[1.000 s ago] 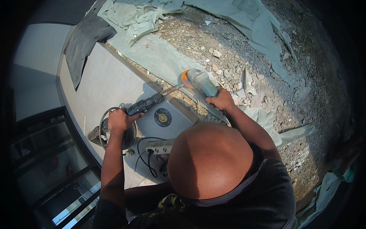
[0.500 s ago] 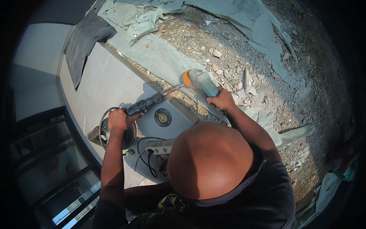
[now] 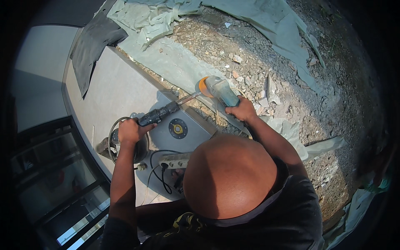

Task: The person uses an angle grinder to smooth or cut the edge of a concrete or stone surface while holding a demolition hammer nearby.

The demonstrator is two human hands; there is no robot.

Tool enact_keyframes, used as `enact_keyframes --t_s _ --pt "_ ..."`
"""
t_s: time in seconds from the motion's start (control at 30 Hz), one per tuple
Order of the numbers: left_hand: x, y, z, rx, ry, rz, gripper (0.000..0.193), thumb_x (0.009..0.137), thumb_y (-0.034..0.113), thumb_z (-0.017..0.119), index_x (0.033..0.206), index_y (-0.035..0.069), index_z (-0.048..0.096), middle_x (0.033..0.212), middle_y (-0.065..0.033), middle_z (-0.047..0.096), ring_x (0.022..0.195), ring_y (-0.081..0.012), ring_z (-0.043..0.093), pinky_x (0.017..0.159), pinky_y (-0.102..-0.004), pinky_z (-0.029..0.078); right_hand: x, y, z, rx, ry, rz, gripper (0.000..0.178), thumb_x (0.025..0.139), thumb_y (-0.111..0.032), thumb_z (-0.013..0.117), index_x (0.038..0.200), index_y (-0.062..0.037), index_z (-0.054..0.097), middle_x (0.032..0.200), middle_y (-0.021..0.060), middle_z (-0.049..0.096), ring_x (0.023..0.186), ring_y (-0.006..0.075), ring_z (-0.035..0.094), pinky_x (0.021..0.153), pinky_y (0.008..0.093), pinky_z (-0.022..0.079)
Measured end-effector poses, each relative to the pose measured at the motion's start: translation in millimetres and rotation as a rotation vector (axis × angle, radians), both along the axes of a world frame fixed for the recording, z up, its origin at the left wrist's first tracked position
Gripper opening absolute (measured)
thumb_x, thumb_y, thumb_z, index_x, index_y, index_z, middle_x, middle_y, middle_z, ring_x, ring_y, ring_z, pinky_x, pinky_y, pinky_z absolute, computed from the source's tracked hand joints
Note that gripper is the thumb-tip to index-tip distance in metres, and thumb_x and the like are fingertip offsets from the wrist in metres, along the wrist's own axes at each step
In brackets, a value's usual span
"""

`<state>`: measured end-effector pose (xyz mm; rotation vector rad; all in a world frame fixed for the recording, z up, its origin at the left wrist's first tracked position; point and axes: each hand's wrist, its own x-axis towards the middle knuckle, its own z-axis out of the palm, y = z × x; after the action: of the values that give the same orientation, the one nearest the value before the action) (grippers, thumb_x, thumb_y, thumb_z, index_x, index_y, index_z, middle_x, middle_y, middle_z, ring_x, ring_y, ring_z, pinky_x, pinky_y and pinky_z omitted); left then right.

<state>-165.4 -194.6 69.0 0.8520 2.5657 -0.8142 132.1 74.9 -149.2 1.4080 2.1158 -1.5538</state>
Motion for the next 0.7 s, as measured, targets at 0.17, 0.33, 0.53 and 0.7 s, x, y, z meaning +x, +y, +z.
enact_keyframes --t_s 0.17,0.33,0.53,0.7 --pt "0 -1 1 0.004 0.001 -0.024 0.096 0.064 0.092 0.066 0.092 0.000 0.079 0.085 -0.0189 0.076 0.084 -0.0334 0.076 0.087 -0.0414 0.058 2 -5 -1 0.039 0.013 -0.020 0.085 0.063 -0.041 0.087 0.132 0.0033 0.064 0.109 0.0229 0.074 0.100 0.0303 0.073 0.092 0.0359 0.055" --pt "-5 3 1 0.025 -0.023 -0.007 0.097 0.062 0.091 0.068 0.093 -0.001 0.078 0.088 -0.0209 0.076 0.085 -0.0357 0.076 0.080 -0.0435 0.061 4 -4 -9 0.003 0.000 -0.022 0.086 0.064 -0.040 0.087 0.134 0.0031 0.062 0.108 0.0212 0.074 0.099 0.0290 0.073 0.091 0.0364 0.056" --pt "-31 11 -1 0.036 -0.126 0.062 0.097 0.058 0.089 0.072 0.090 -0.002 0.078 0.093 -0.0226 0.076 0.091 -0.0373 0.075 0.082 -0.0448 0.059 20 -16 -16 0.045 0.059 -0.069 0.077 0.066 -0.034 0.089 0.131 0.0006 0.064 0.106 0.0187 0.075 0.094 0.0271 0.074 0.088 0.0362 0.056" --pt "-70 12 -17 0.018 -0.214 0.090 0.094 0.055 0.085 0.076 0.094 -0.001 0.079 0.091 -0.0211 0.076 0.090 -0.0362 0.075 0.083 -0.0456 0.058 32 -26 10 0.015 0.096 -0.046 0.083 0.067 -0.039 0.086 0.134 0.0023 0.060 0.105 0.0247 0.075 0.098 0.0336 0.074 0.089 0.0400 0.057"
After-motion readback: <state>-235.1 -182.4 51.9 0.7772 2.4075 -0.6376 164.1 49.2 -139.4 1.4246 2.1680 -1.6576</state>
